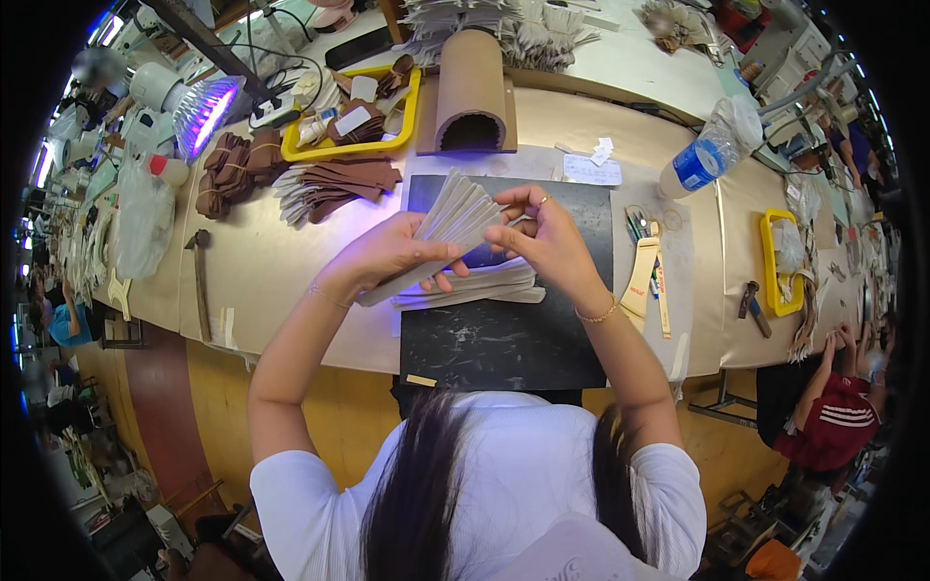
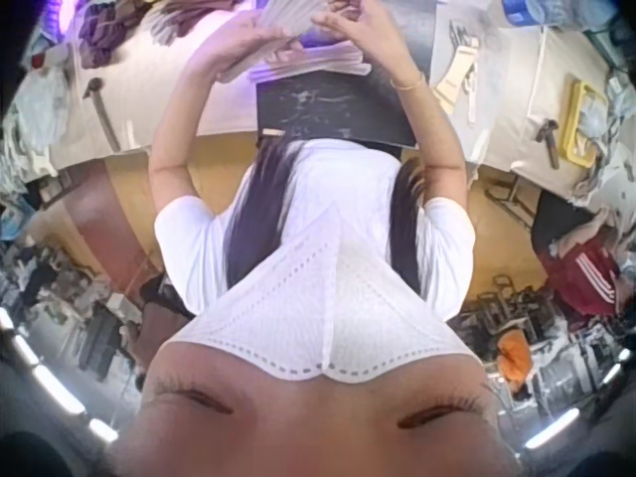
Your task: The person repeatedly folds thin white fabric strips by hand and stacks them on a black work surface. They occasionally adjust the stack and use a small hammer to tap the pile. The workspace includes sewing machines and other tools in the background.
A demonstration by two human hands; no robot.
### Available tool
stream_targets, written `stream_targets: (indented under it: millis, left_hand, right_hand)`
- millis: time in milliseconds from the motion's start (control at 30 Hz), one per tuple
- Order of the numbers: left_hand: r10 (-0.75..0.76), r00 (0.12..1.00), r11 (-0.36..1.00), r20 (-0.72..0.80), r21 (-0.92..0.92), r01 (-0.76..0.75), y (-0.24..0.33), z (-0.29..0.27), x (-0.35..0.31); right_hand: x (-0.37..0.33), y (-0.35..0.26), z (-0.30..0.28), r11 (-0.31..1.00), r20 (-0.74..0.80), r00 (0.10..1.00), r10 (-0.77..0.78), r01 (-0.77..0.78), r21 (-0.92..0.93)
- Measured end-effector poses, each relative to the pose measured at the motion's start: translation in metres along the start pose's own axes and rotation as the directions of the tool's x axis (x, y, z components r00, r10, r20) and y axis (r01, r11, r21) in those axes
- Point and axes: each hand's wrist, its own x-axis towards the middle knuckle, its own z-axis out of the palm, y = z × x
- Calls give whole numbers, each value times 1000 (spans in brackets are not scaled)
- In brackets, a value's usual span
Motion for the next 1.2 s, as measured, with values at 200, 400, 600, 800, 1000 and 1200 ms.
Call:
stream_targets:
  millis: [200,400,600,800,1000,1200]
  left_hand:
    - [-49,996,984,-75,169,62,1,-25,20]
    - [-31,999,997,-42,63,34,-20,-66,45]
    - [-6,953,986,-302,159,57,-20,-110,17]
    - [64,928,993,-366,119,-22,-30,-119,-10]
    - [165,882,986,-442,54,-157,-38,-116,-21]
    - [131,902,981,-411,-79,-178,-41,-108,-17]
  right_hand:
    - [30,23,5,1000,-49,999,17,-16,18]
    - [53,49,-1,997,-122,990,73,-75,-15]
    - [67,55,-15,971,-269,954,133,-180,-158]
    - [86,49,-12,954,-244,954,173,-224,-201]
    - [92,42,-15,924,-230,951,205,-266,-274]
    - [96,39,-10,908,-202,953,225,-280,-311]
